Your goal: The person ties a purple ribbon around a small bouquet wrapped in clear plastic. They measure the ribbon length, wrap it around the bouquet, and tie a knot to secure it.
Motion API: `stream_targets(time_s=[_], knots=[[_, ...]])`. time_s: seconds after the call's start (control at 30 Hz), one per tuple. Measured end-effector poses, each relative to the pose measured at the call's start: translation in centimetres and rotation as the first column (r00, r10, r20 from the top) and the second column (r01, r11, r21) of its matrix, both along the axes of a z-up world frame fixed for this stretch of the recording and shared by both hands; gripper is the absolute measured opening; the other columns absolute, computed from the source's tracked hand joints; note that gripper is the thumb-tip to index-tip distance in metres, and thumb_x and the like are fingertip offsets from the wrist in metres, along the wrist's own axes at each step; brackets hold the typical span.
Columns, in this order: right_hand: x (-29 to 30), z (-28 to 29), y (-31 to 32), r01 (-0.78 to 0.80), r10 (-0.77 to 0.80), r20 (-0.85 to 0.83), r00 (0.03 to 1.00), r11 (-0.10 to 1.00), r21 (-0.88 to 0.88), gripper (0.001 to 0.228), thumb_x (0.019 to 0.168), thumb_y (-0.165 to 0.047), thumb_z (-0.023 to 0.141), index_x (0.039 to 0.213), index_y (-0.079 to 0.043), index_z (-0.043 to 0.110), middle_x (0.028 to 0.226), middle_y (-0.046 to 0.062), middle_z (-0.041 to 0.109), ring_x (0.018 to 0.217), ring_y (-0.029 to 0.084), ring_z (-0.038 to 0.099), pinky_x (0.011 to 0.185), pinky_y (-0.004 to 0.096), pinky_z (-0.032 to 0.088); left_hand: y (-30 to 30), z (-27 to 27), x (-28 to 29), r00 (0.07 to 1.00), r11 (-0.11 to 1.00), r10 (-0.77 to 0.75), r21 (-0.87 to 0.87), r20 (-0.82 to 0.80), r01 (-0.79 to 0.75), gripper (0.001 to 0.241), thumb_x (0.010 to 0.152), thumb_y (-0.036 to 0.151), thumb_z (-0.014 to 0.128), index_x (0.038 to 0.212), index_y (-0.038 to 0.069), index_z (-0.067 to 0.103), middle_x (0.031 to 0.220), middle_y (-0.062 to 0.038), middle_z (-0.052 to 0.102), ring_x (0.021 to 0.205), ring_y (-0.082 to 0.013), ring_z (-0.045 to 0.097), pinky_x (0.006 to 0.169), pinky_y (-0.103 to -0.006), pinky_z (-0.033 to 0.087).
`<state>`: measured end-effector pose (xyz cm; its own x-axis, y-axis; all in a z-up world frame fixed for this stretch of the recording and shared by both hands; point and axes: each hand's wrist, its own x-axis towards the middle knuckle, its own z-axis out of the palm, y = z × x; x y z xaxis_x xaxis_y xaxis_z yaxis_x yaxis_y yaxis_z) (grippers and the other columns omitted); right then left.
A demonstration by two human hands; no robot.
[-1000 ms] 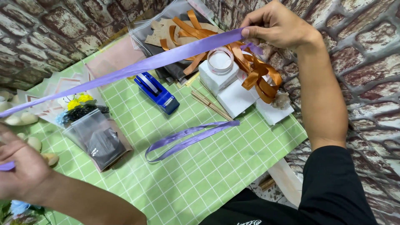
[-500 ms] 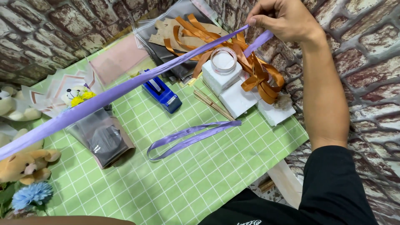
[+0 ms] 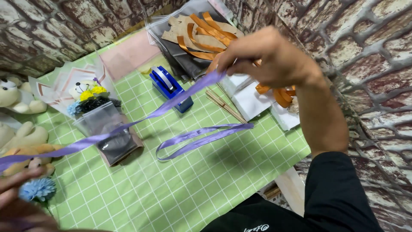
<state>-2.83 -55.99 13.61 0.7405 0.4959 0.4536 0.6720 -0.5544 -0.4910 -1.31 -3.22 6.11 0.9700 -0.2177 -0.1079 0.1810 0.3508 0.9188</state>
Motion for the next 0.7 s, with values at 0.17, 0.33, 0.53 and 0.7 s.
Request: stream_targets(time_s=[0.17, 0.33, 0.53, 0.7], knots=[[-0.9, 2.0, 9.4, -0.386, 0.378, 0.082, 0.922, 0.913, 0.136, 0.009, 0.099, -0.003, 0.07, 0.1, 0.007, 0.069, 0.089, 0.014, 0.072, 0.075, 0.026, 0.067, 0.068, 0.036, 0.056, -18.9, -2.1, -2.7, 0.746, 0.999, 0.046, -0.051, 0.665, -0.016, 0.04, 0.114, 0.034, 0.044, 0.097, -0.001, 0.056, 0.145, -0.029, 0.053, 0.128, -0.05, 0.066, 0.113, -0.06, 0.062], [0.4, -6.2, 11.3, -0.119, 0.119, 0.005, 0.993, 0.99, 0.075, 0.007, 0.099, 0.0, 0.07, 0.1, 0.001, 0.064, 0.09, 0.011, 0.07, 0.079, 0.024, 0.068, 0.069, 0.034, 0.055, -17.4, -2.0, -2.1, 0.957, 0.946, -0.232, -0.189, 0.175, 0.264, 0.034, 0.108, 0.023, 0.044, 0.076, 0.009, 0.047, 0.085, -0.028, 0.069, 0.046, -0.0118, 0.039, 0.047, -0.0245, 0.034], [-2.6, -21.8, 10.9, 0.07, -0.297, -0.402, 0.866, 0.868, -0.491, 0.076, 0.084, -0.046, 0.081, 0.14, -0.003, 0.052, 0.124, 0.018, 0.059, 0.101, 0.03, 0.06, 0.079, 0.042, 0.055, -5.4, -1.9, -2.1, 0.867, 0.993, 0.111, -0.092, 0.486, -0.076, 0.038, 0.104, 0.05, 0.045, 0.07, 0.036, 0.036, 0.054, 0.022, 0.023, 0.046, 0.0057, 0.019, 0.049, -0.0165, 0.018], [-5.8, -27.3, 10.4, 0.232, -0.335, -0.314, 0.889, 0.918, -0.323, 0.055, 0.076, -0.035, 0.09, 0.121, -0.011, 0.072, 0.101, 0.007, 0.058, 0.079, 0.024, 0.059, 0.051, 0.036, 0.05, 4.9, -10.4, -2.5, 0.793, -0.218, -0.482, -0.928, 0.373, 0.304, 0.034, 0.118, -0.005, 0.04, 0.084, -0.003, 0.038, 0.063, -0.008, 0.034, 0.041, -0.0161, 0.032, 0.032, -0.0348, 0.031]])
